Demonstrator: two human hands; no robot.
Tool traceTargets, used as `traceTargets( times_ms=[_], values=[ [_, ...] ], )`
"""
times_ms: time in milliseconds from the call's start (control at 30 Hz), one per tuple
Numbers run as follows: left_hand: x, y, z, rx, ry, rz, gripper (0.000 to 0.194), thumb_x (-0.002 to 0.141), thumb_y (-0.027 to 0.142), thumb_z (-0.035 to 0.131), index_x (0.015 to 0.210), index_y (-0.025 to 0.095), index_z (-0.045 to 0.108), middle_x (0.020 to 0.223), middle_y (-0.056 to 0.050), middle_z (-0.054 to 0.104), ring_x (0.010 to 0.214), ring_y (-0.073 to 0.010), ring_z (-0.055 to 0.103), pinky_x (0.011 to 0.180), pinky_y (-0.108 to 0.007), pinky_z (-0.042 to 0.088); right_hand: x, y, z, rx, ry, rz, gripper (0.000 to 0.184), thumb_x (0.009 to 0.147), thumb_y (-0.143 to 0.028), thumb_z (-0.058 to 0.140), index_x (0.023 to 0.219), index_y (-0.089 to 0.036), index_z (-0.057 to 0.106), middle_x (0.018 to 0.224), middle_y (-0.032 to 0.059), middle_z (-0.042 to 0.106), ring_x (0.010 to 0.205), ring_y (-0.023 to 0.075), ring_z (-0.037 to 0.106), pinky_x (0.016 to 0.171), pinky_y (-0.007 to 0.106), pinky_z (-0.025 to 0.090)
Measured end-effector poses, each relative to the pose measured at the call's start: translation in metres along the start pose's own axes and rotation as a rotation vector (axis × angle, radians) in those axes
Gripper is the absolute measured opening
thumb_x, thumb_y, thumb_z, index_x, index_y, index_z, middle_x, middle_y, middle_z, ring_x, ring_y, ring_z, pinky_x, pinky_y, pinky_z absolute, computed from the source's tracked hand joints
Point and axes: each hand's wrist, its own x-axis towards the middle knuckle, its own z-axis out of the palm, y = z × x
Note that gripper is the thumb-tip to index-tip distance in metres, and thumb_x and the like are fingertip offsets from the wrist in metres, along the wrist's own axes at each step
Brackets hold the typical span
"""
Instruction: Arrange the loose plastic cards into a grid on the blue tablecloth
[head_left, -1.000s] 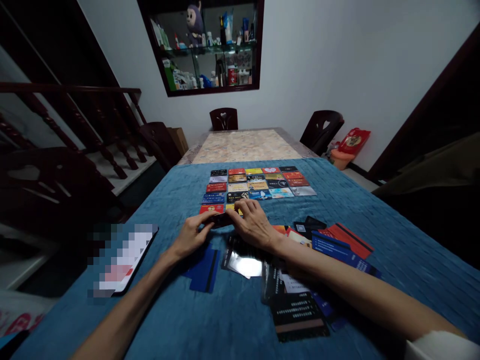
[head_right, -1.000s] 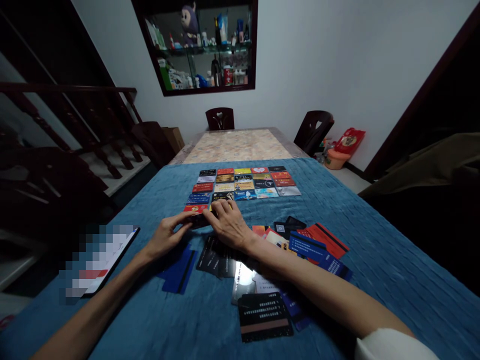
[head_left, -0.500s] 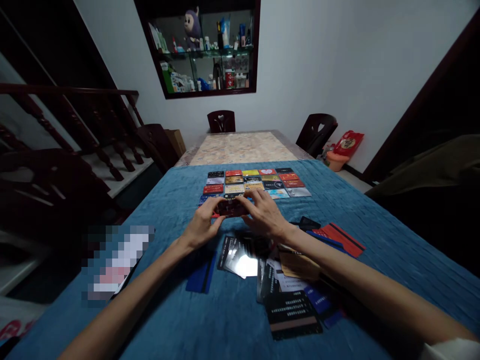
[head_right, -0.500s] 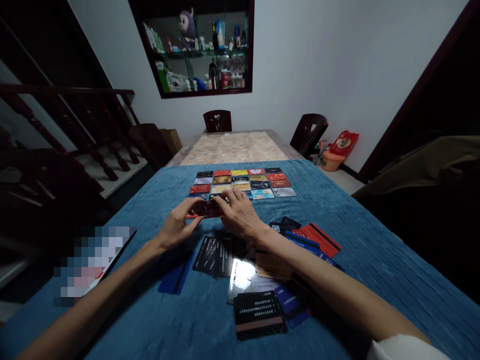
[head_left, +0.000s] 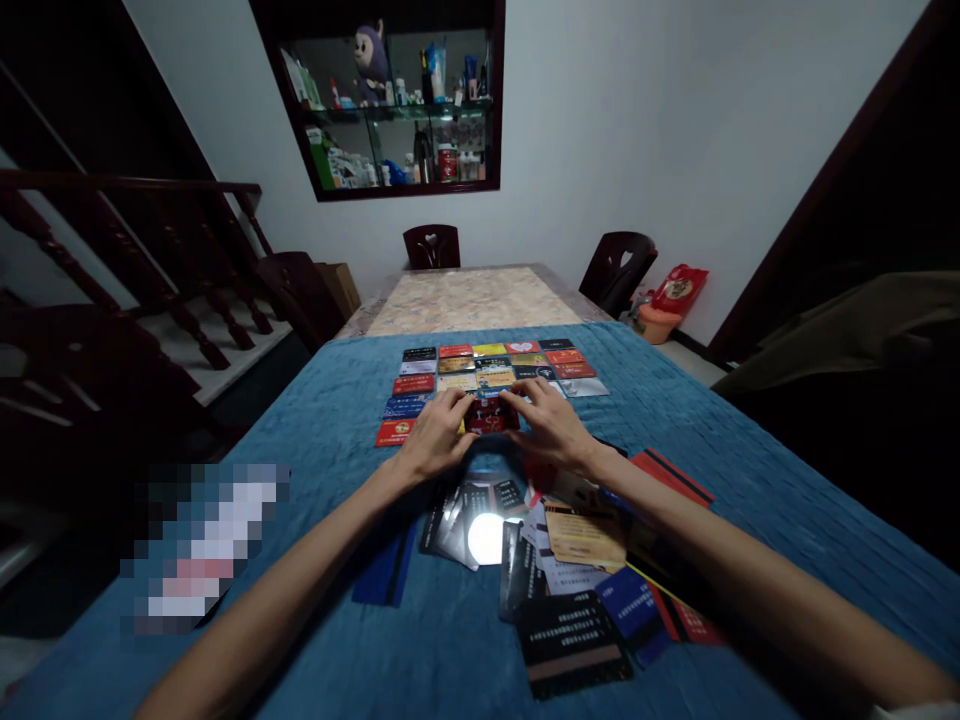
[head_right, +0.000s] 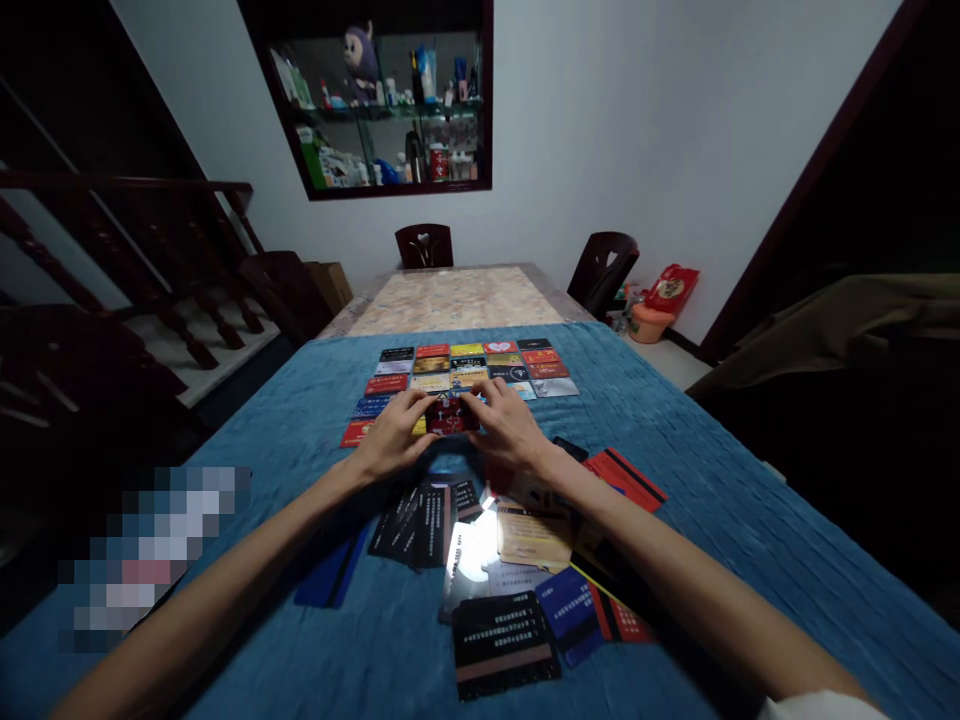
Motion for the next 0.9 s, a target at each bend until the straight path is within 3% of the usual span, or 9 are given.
traceTargets(
  times_ms=[233,500,900],
  values=[
    [0.015,-0.002,0.011,0.050,-0.089,-0.014,0.039,0.083,0.025,0.065,0.121,0.017,0.059,0.120,-0.012,0.061,0.114,-0.0289,0.050,0.098,-0.046,0.045,-0.006,0.019,0.006,0.094,-0.074,0.079,0.041,0.083,-0.029,0.068,0.122,-0.019,0.062,0.120,0.0131,0.059,0.105,0.0285,0.049,0.091,0.045,0.046],
    [0.029,-0.001,0.023,0.065,-0.229,-0.070,0.025,0.086,0.032,0.065,0.107,0.019,0.067,0.114,-0.009,0.066,0.109,-0.0278,0.050,0.095,-0.044,0.043,-0.012,0.034,0.012,0.194,-0.198,0.191,0.037,0.083,-0.032,0.070,0.118,-0.018,0.068,0.119,0.0122,0.063,0.106,0.0270,0.053,0.094,0.042,0.045],
    [0.031,-0.002,0.031,0.112,-0.250,-0.059,0.025,0.087,0.033,0.065,0.107,0.020,0.069,0.109,-0.011,0.067,0.107,-0.0304,0.052,0.092,-0.048,0.042,-0.013,0.036,0.018,0.170,-0.234,0.185,0.033,0.086,-0.033,0.068,0.116,-0.018,0.069,0.111,0.0106,0.066,0.100,0.0235,0.054,0.090,0.040,0.044]
  ],
)
